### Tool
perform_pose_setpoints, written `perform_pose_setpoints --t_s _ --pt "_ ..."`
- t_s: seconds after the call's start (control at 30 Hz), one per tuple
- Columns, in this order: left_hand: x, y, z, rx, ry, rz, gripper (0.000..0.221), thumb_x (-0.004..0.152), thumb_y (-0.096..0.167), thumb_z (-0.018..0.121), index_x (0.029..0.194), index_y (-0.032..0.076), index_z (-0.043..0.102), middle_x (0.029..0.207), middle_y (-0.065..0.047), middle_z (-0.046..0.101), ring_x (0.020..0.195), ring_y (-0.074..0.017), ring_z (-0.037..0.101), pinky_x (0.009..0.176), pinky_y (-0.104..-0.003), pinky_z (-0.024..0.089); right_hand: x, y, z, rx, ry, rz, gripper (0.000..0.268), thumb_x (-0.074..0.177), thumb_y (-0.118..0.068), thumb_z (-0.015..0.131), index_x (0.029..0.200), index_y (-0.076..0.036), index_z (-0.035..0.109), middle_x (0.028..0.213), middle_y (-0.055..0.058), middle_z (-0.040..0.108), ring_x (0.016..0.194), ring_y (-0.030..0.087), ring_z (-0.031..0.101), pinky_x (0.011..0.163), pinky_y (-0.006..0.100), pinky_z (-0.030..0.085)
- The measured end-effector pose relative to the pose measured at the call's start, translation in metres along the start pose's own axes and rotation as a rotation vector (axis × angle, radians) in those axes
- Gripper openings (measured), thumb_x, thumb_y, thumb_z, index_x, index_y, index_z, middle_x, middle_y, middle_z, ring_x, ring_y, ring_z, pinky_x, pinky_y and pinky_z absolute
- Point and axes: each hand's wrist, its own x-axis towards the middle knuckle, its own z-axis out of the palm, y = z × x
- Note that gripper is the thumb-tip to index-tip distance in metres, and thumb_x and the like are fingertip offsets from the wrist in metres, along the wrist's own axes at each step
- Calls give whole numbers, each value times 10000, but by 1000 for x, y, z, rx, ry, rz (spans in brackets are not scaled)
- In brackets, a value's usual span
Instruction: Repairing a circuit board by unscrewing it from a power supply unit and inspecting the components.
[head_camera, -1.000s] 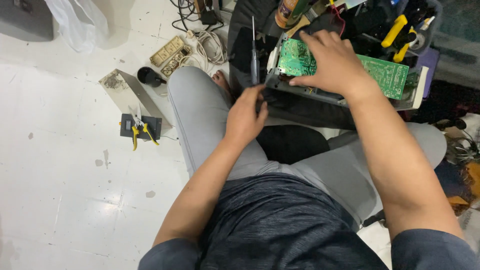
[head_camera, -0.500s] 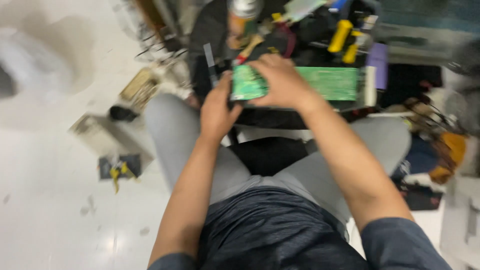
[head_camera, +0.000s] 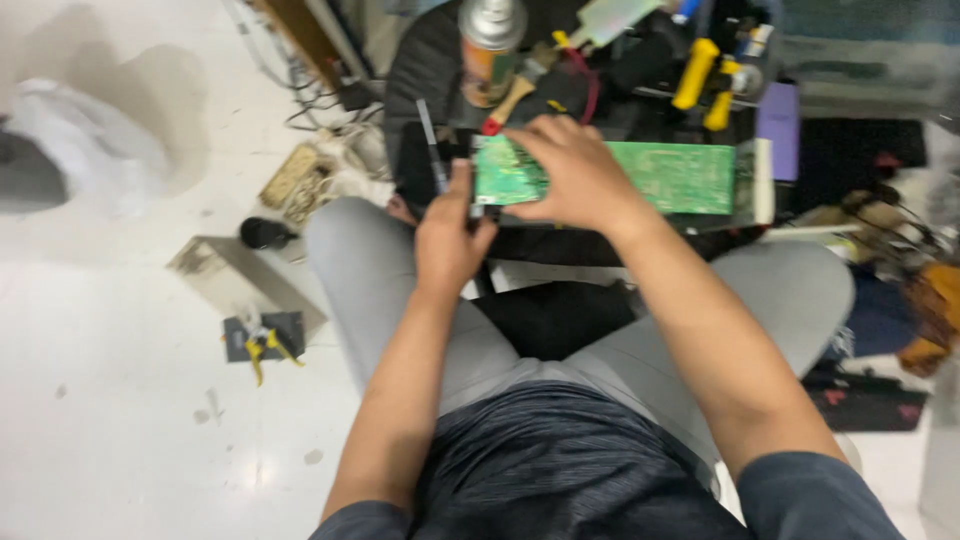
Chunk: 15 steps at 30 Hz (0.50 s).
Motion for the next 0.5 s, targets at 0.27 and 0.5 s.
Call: perform_pose_setpoints --t_s 0.27,0.5 --pt "-2 -3 2 -65 -19 19 871 778 216 797 1573 158 446 1545 -71 551 1259 -264 659 1080 -385 534 -7 -6 -7 -49 33 6 943 646 -555 871 1452 -150 598 1237 57 600 1120 288 580 830 445 446" --pt "-4 -6 3 -71 -14 33 841 819 228 773 1588 194 435 1569 -24 528 1282 -221 644 1100 -342 524 -6 -10 -2 -59 31 37 910 659 -546 864 1444 -164 611 1221 39 599 1096 279 576 813 433 435"
